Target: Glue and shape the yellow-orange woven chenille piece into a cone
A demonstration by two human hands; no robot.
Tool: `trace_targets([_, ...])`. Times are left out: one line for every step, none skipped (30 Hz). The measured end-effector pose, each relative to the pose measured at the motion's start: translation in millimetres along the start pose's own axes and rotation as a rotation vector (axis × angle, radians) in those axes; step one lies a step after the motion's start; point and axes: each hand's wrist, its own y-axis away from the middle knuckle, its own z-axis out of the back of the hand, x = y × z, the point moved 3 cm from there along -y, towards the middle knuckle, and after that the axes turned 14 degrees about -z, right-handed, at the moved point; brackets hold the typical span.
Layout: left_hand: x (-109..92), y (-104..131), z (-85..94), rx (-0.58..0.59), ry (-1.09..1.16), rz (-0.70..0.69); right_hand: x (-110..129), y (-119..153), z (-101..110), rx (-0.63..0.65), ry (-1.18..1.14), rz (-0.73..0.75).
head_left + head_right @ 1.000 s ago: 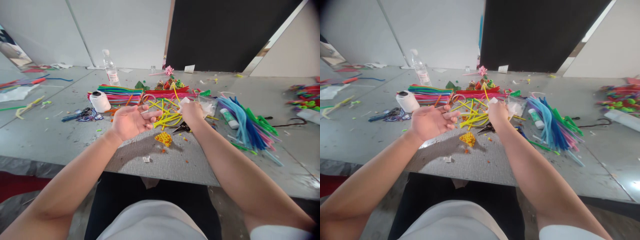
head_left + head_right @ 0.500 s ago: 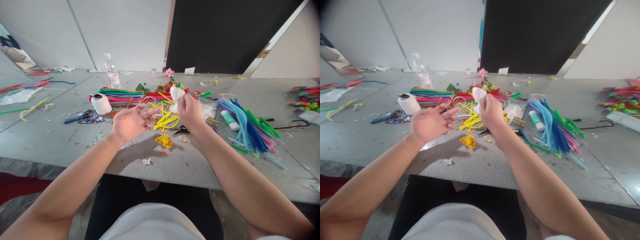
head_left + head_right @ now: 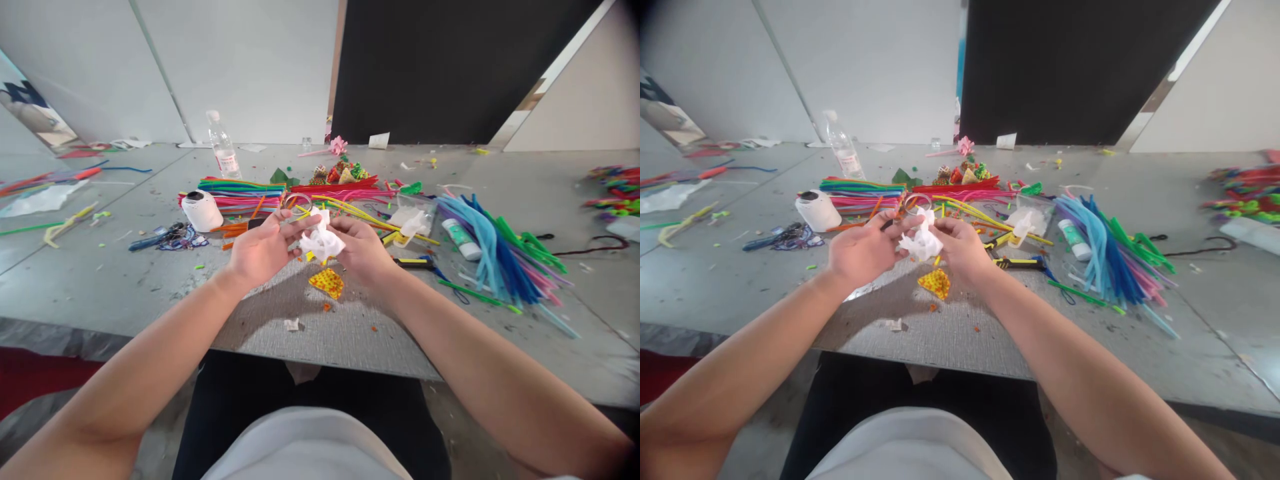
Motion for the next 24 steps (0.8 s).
trace_targets([1, 0, -1.0, 0.004, -0.013, -0.003, 0, 0, 0, -0.004, 0.004, 0.009])
trace_targets([2, 1, -1.6, 0.002, -0.027, -0.008, 0, 1, 0, -0.016, 0.015, 0.022])
trace_targets([3, 1, -1.6, -0.008, -0.038, -0.011, 0, 2, 0, -0.038, 0.032, 0.036])
trace_targets([4, 1, -1.0, -0.029, -0.039, -0.006, 2, 3, 0, -0.069, 0.056, 0.05])
trace_targets([5, 2, 0.1, -0.055, -0.028, 0.012, 3, 5, 1, -0.105, 0.088, 0.065])
trace_targets([6, 2, 1.5, -0.08, -0.007, 0.038, 5, 7, 2, -0.143, 0.127, 0.083])
trace_targets([6, 2, 2.8, -0.096, 0.021, 0.071, 8, 9, 2, -0.178, 0.171, 0.107])
trace_targets([6, 2, 3.9, -0.103, 0.05, 0.102, 10, 11, 3, -0.205, 0.216, 0.135])
trace_targets([6, 3, 4.8, -0.102, 0.076, 0.127, 13, 13, 4, -0.224, 0.258, 0.166])
trace_targets([6, 3, 5.3, -0.094, 0.095, 0.148, 15, 15, 4, -0.237, 0.294, 0.198])
trace_targets([5, 3, 5.6, -0.084, 0.107, 0.165, 17, 17, 5, -0.246, 0.322, 0.228])
trace_targets([5, 4, 5.6, -0.071, 0.113, 0.178, 18, 17, 5, -0.253, 0.34, 0.251])
trace_targets([4, 4, 5.4, -0.056, 0.115, 0.186, 19, 17, 6, -0.255, 0.353, 0.266])
trace_targets([4, 4, 4.9, -0.037, 0.114, 0.187, 19, 16, 8, -0.256, 0.359, 0.274])
trace_targets([3, 5, 4.3, -0.015, 0.111, 0.183, 18, 14, 10, -0.26, 0.357, 0.277])
trace_targets([2, 5, 3.6, 0.006, 0.106, 0.177, 18, 12, 12, -0.265, 0.349, 0.275])
trace_targets([2, 5, 3.1, 0.02, 0.099, 0.17, 17, 10, 16, -0.272, 0.337, 0.269])
trace_targets([1, 5, 2.9, 0.025, 0.091, 0.161, 17, 8, 19, -0.278, 0.324, 0.263])
trace_targets([0, 4, 2.9, 0.022, 0.081, 0.149, 16, 6, 23, -0.281, 0.313, 0.258])
trace_targets([-1, 4, 3.1, 0.013, 0.072, 0.135, 16, 5, 27, -0.278, 0.307, 0.254])
trace_targets([-2, 3, 3.4, 0.003, 0.067, 0.119, 16, 4, 29, -0.267, 0.309, 0.253])
trace_targets([-3, 2, 3.5, -0.007, 0.065, 0.105, 17, 5, 30, -0.253, 0.317, 0.257])
trace_targets([-3, 2, 3.6, -0.015, 0.068, 0.099, 17, 6, 30, -0.24, 0.33, 0.267])
trace_targets([-3, 2, 3.6, -0.018, 0.075, 0.105, 18, 7, 28, -0.226, 0.348, 0.284])
